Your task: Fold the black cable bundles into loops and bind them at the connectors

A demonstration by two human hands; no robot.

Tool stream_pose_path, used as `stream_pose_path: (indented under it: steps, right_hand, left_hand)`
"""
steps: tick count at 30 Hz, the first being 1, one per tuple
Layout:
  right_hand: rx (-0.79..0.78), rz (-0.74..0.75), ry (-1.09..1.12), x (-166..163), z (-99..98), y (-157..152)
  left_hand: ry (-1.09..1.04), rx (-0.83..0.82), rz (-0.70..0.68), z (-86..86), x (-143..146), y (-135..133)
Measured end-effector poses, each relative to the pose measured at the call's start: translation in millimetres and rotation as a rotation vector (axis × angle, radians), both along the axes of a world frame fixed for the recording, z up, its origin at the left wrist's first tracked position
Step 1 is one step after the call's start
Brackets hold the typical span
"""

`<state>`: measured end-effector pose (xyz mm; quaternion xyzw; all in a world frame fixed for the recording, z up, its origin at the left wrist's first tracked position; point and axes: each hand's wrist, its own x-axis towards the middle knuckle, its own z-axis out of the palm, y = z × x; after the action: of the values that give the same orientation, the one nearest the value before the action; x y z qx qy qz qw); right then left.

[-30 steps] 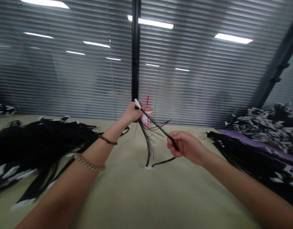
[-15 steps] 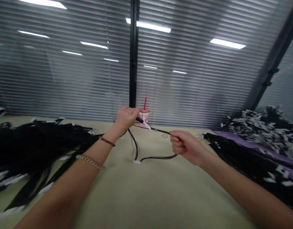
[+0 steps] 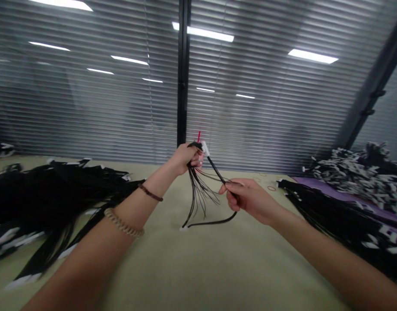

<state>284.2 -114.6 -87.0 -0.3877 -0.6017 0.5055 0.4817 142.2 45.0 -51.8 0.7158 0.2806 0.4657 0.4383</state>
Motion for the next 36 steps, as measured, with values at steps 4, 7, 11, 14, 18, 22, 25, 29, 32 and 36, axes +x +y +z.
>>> stream_pose_path:
  steps: [4, 7, 11, 14, 18, 22, 25, 29, 32, 36]
  right_hand:
    - [0.020, 0.006, 0.087, -0.2, 3.2, -3.3]
    - [-0.005, 0.008, 0.123, -1.8, 8.0, -8.5]
    - [-0.047, -0.001, 0.180, -3.4, 10.2, -11.4]
    - [-0.026, -0.039, 0.160, -1.7, 8.0, -7.7]
    - [0.032, -0.112, 0.043, 0.9, 0.6, 2.3]
    - [0.101, -0.244, 0.022, 4.6, -7.5, 13.5]
    - [0.183, -0.387, 0.040, 10.5, -7.9, 19.2]
    - [0.212, -0.455, 0.001, 17.7, 0.0, 19.5]
    - [0.214, -0.470, -0.028, 19.1, 5.0, 17.4]
    - [0.283, -0.549, -0.021, 19.0, 7.0, 17.2]
  left_hand:
    - [0.121, 0.222, 0.106, -6.7, 11.0, -16.6]
    - [0.245, 0.549, 0.279, -11.7, 9.6, -19.7]
    - [0.396, 0.692, 0.531, -11.3, -3.6, -12.9]
    - [0.462, 0.694, 0.633, -7.4, -11.2, -7.8]
    - [0.527, 0.651, 0.319, -5.0, -6.0, -12.4]
    - [0.719, 0.562, -0.104, -6.7, 4.4, -32.0]
    - [0.762, 0.444, -0.356, -4.9, 3.0, -46.6]
    - [0.775, 0.408, -0.426, 1.0, -8.1, -52.0]
    - [0.800, 0.515, -0.306, 5.5, -14.1, -51.2]
    - [0.800, 0.654, -0.167, 14.1, -15.9, -60.0]
